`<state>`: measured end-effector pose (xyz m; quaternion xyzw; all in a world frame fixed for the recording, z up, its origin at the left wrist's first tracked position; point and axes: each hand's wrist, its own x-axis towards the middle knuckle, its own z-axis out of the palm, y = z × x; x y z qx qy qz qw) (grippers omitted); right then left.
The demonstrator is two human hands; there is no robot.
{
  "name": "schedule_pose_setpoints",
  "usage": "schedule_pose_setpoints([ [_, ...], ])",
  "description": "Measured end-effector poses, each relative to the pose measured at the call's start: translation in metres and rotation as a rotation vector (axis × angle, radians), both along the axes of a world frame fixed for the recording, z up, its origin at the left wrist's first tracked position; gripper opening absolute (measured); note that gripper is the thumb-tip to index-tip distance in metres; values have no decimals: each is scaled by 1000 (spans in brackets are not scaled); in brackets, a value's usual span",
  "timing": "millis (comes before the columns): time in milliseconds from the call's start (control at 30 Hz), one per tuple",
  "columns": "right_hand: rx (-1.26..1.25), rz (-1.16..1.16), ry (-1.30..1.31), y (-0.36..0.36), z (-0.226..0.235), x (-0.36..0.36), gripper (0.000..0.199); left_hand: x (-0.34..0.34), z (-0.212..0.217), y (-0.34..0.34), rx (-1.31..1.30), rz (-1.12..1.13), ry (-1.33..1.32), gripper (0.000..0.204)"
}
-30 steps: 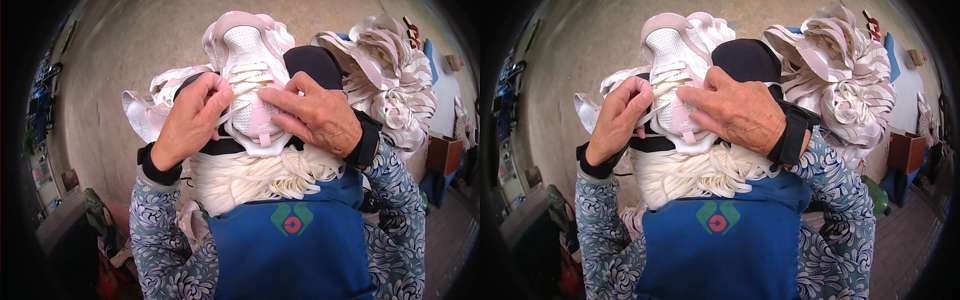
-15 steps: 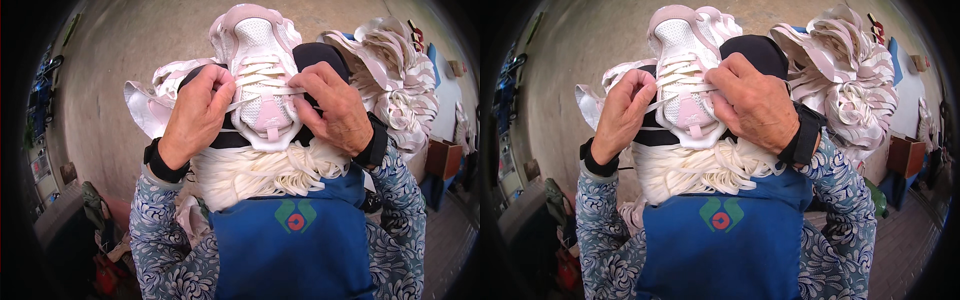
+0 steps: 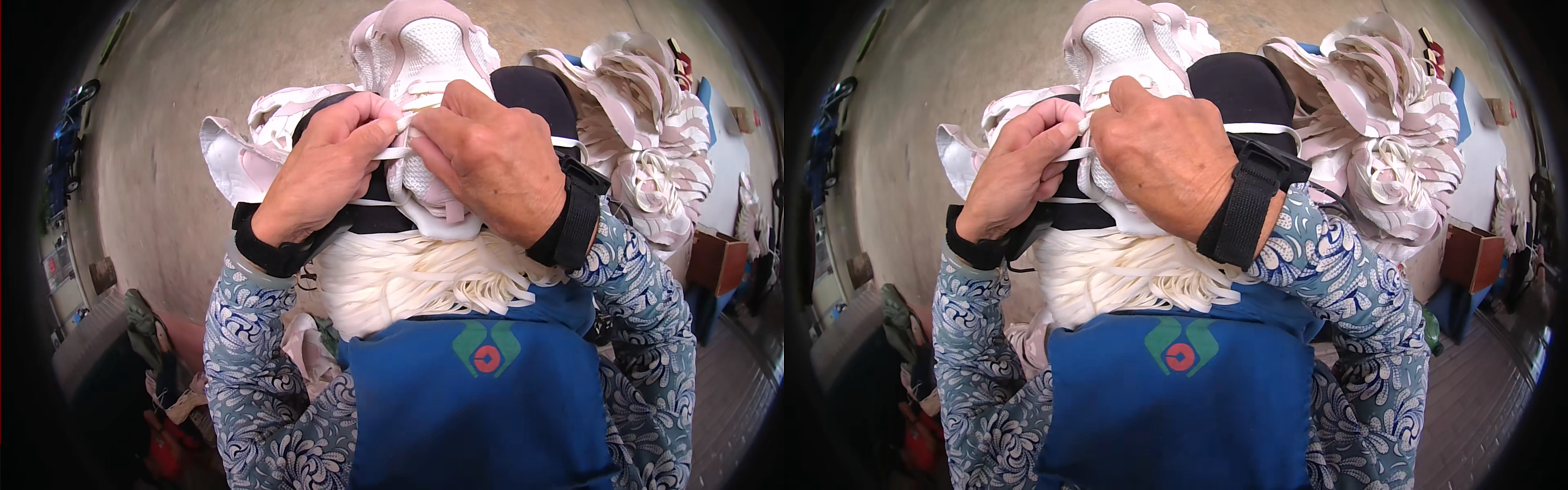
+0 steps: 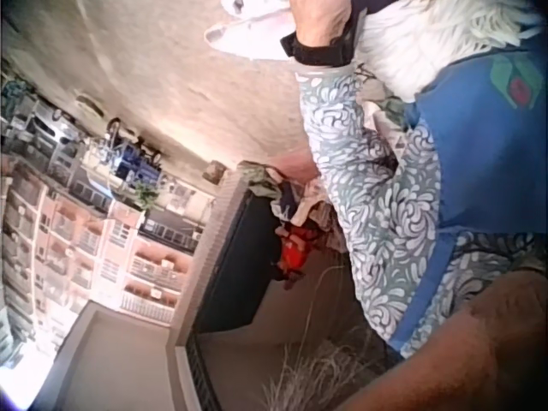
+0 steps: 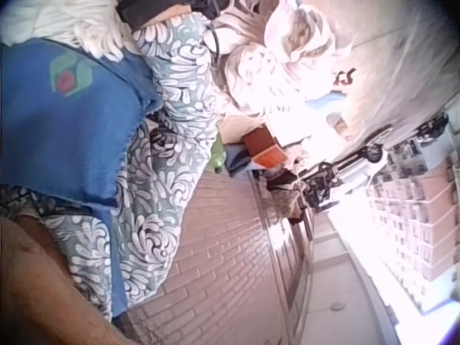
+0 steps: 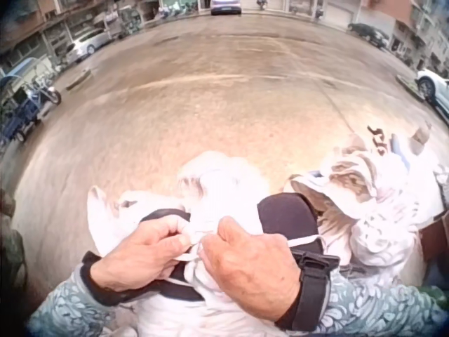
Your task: Lacing up pink and white sneakers.
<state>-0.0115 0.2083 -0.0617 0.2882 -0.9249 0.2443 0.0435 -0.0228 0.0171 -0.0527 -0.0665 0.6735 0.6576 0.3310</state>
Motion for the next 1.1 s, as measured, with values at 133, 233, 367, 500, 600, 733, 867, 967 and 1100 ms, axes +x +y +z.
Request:
schedule_pose_setpoints([
  [133,81,-54,-10,-8,1,0,11,3,-3,1,-45,-1,44,14],
  [233,77,-55,20,-12,-2,-1,10,4,-6,-1,-123,-28,151,17],
  [367,-164,-23,27,-7,-13,-10,7,9,-7,0,-165,-5,214,19],
  [500,-313,63,-366,-1,9,-23,17,17,-18,-1,-210,38,315,18],
  [600,-322,141,-463,12,10,-24,18,22,-25,1,-239,39,459,17],
  [733,-400,83,-514,15,9,-20,17,21,-23,-2,-237,20,507,18],
  [867,-467,-50,-501,29,6,-10,13,21,-5,-15,-265,-125,309,25],
  [967,-347,-140,-374,52,13,-4,15,26,-1,-21,-284,-145,299,31],
  [1100,-254,-119,-287,62,3,12,23,28,-3,-26,-323,-219,249,33],
])
